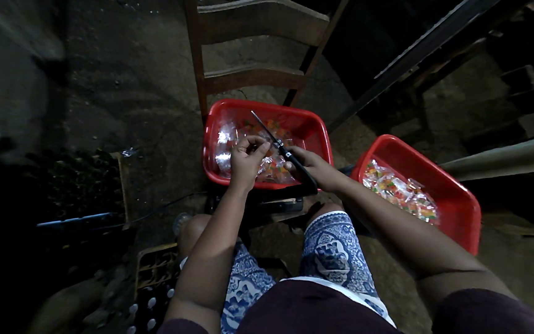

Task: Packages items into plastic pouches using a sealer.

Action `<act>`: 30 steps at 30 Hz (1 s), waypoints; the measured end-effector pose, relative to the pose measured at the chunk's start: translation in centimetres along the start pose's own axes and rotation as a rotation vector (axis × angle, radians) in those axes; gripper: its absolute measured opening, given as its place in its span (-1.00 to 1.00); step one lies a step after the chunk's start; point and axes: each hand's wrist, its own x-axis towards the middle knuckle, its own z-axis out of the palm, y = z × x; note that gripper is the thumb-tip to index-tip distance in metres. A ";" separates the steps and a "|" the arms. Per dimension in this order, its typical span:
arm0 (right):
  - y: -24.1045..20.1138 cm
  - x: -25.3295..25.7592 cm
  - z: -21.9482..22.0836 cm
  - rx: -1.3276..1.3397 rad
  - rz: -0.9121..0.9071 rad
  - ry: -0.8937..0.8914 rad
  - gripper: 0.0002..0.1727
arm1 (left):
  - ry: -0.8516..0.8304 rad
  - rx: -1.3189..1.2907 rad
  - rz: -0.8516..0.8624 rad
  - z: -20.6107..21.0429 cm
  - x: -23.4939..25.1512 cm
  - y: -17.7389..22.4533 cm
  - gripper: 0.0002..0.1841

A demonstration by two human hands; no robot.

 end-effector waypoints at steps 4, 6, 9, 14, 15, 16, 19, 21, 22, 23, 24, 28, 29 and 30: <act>3.6 2.0 -1.2 0.188 0.150 0.248 -0.49 | 0.006 -0.100 -0.062 -0.3 0.3 -0.6 -0.84; 7.0 3.7 -2.0 0.181 0.299 0.384 -0.41 | 0.016 -0.150 -0.124 -0.2 0.3 -0.5 -0.68; 13.3 6.0 -2.3 0.063 0.519 0.448 -0.34 | 0.016 -0.203 -0.206 0.1 0.2 -0.1 -0.45; 18.1 8.5 -1.8 -0.202 0.711 0.415 -0.23 | -0.026 -0.202 -0.289 -0.3 0.1 -0.4 -0.45; 18.0 8.7 -1.6 -0.238 0.742 0.407 -0.17 | -0.029 -0.201 -0.289 -0.3 0.1 -0.5 -0.53; 18.0 8.9 -1.4 -0.273 0.768 0.387 -0.12 | -0.029 -0.200 -0.287 -0.3 0.2 -0.5 -0.62; 18.4 8.7 -0.7 -0.364 0.746 0.356 -0.15 | -0.043 -0.203 -0.269 -0.3 0.2 -0.6 -0.81; 15.9 8.2 -0.9 -0.466 0.759 0.229 -0.22 | -0.050 -0.178 -0.264 -0.3 0.2 -0.6 -0.88; 13.4 8.0 -1.5 -0.501 0.811 0.067 -0.26 | -0.054 -0.160 -0.262 -0.3 0.2 -0.7 -0.90; 12.4 8.0 -1.9 -0.581 0.790 0.016 -0.34 | -0.050 -0.140 -0.260 -0.3 0.2 -0.8 -0.91; 11.9 7.9 -2.1 -0.640 0.746 0.015 -0.41 | -0.048 -0.118 -0.258 -0.2 0.2 -0.8 -0.91; 8.0 5.1 -2.7 -0.502 0.290 0.333 -0.60 | -0.035 -0.016 -0.220 0.0 -0.3 -0.6 -0.91; 5.8 3.5 -2.3 -0.370 0.122 0.408 -0.63 | -0.031 0.014 -0.203 0.2 -0.5 -0.4 -0.90; 3.8 1.6 -1.7 -0.230 -0.036 0.441 -0.67 | -0.026 0.035 -0.191 0.8 -1.0 -0.2 -0.89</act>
